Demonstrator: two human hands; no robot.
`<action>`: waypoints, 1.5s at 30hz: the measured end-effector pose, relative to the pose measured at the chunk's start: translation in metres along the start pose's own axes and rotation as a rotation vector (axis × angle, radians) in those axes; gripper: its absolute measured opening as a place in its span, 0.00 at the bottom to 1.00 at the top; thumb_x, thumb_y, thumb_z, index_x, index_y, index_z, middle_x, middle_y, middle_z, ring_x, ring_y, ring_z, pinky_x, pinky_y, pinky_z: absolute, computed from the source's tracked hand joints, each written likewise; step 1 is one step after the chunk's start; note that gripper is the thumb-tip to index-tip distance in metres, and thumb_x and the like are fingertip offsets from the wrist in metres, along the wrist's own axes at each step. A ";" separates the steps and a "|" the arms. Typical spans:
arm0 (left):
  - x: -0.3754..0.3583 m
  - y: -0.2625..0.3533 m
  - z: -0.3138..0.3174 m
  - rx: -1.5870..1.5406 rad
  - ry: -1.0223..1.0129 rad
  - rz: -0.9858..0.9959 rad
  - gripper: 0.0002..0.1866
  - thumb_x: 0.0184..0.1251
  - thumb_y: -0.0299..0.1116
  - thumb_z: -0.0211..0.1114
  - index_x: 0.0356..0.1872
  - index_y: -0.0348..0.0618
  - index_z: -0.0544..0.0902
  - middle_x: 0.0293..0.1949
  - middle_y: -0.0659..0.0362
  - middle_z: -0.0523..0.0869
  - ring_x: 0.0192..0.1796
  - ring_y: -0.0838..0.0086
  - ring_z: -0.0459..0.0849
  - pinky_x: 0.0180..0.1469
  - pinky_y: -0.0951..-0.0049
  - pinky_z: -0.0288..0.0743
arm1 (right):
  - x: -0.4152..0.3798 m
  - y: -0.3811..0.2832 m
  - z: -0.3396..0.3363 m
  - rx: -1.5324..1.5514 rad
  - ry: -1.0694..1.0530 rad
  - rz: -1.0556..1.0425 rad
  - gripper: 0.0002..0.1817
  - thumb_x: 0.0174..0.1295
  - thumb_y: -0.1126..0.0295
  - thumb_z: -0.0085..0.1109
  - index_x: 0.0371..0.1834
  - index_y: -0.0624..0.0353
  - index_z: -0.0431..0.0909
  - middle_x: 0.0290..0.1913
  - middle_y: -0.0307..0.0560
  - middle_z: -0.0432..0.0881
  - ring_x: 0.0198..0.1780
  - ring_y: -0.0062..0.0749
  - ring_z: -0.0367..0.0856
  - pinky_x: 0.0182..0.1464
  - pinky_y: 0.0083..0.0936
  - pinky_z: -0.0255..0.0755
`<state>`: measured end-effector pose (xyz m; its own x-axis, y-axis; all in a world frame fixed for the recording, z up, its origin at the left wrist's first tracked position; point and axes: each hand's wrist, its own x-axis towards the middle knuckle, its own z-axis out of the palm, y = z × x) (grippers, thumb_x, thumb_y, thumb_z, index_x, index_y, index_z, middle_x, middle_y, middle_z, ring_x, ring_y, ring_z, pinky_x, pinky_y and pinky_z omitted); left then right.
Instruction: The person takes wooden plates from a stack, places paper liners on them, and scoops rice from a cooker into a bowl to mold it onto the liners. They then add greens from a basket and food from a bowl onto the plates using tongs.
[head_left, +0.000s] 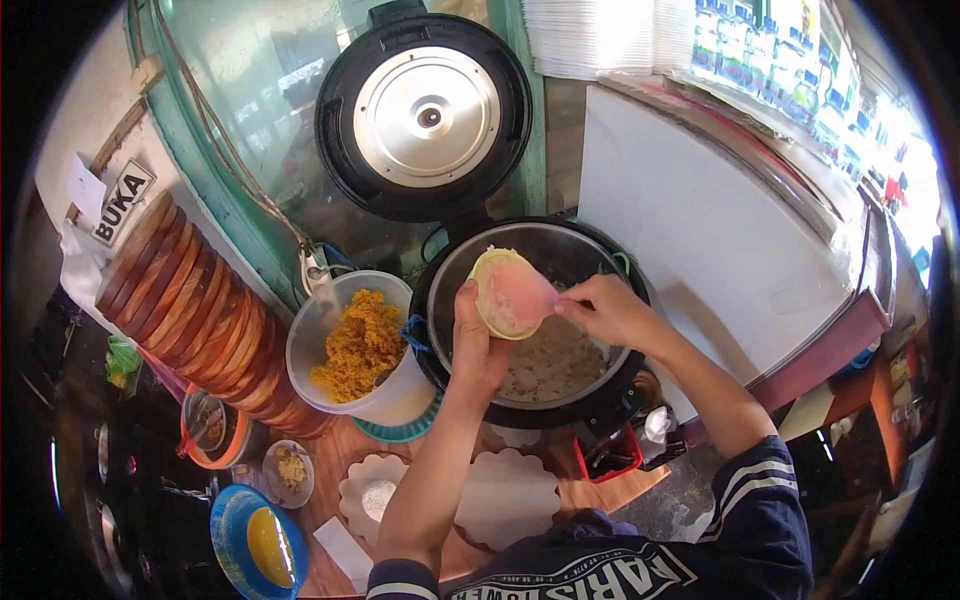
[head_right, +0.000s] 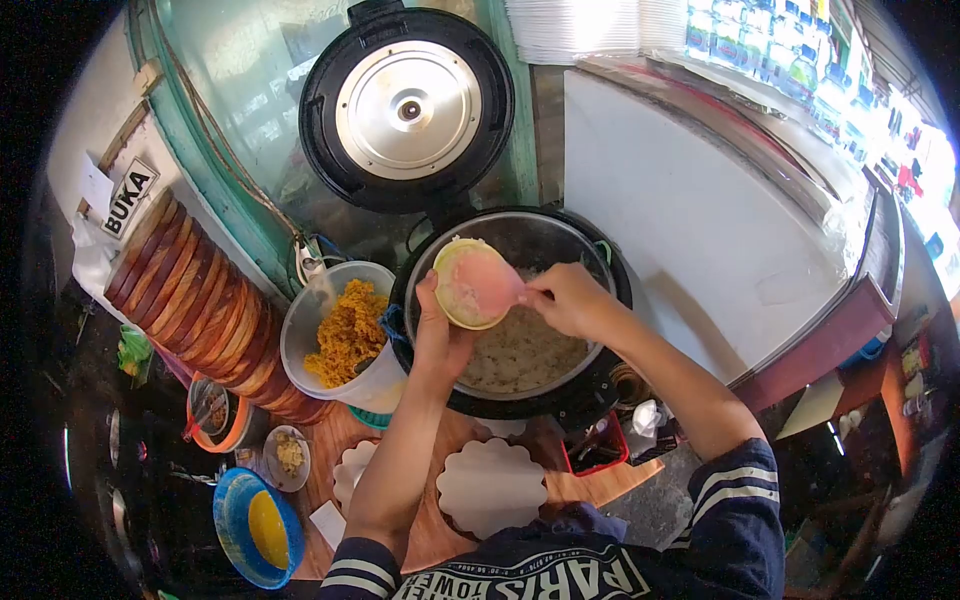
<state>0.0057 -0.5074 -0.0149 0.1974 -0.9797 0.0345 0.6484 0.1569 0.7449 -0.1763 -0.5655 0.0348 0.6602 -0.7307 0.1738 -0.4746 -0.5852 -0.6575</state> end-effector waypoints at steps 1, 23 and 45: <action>0.000 0.002 0.002 -0.023 -0.025 -0.036 0.31 0.68 0.60 0.41 0.61 0.49 0.67 0.58 0.57 0.73 0.59 0.65 0.73 0.56 0.58 0.70 | 0.002 0.002 -0.001 -0.001 -0.003 0.004 0.10 0.59 0.66 0.57 0.35 0.61 0.82 0.26 0.62 0.76 0.23 0.50 0.75 0.29 0.32 0.68; -0.179 0.020 -0.077 -0.606 -0.019 0.103 0.31 0.69 0.54 0.47 0.68 0.51 0.60 0.68 0.47 0.59 0.67 0.43 0.60 0.62 0.43 0.64 | -0.051 0.026 0.020 -0.458 0.396 -0.139 0.13 0.59 0.75 0.53 0.47 0.58 0.79 0.32 0.51 0.75 0.33 0.46 0.76 0.35 0.36 0.69; -0.262 -0.215 -0.185 1.357 0.453 0.251 0.40 0.47 0.41 0.73 0.63 0.51 0.65 0.62 0.47 0.63 0.62 0.51 0.63 0.61 0.54 0.62 | -0.122 0.013 0.015 -0.134 0.440 -0.031 0.13 0.61 0.75 0.55 0.49 0.63 0.78 0.33 0.42 0.79 0.32 0.20 0.73 0.37 0.16 0.68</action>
<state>-0.0492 -0.2613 -0.3070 0.5759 -0.7819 0.2387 -0.5683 -0.1730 0.8044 -0.2541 -0.4789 -0.0062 0.3796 -0.7748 0.5056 -0.5488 -0.6286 -0.5511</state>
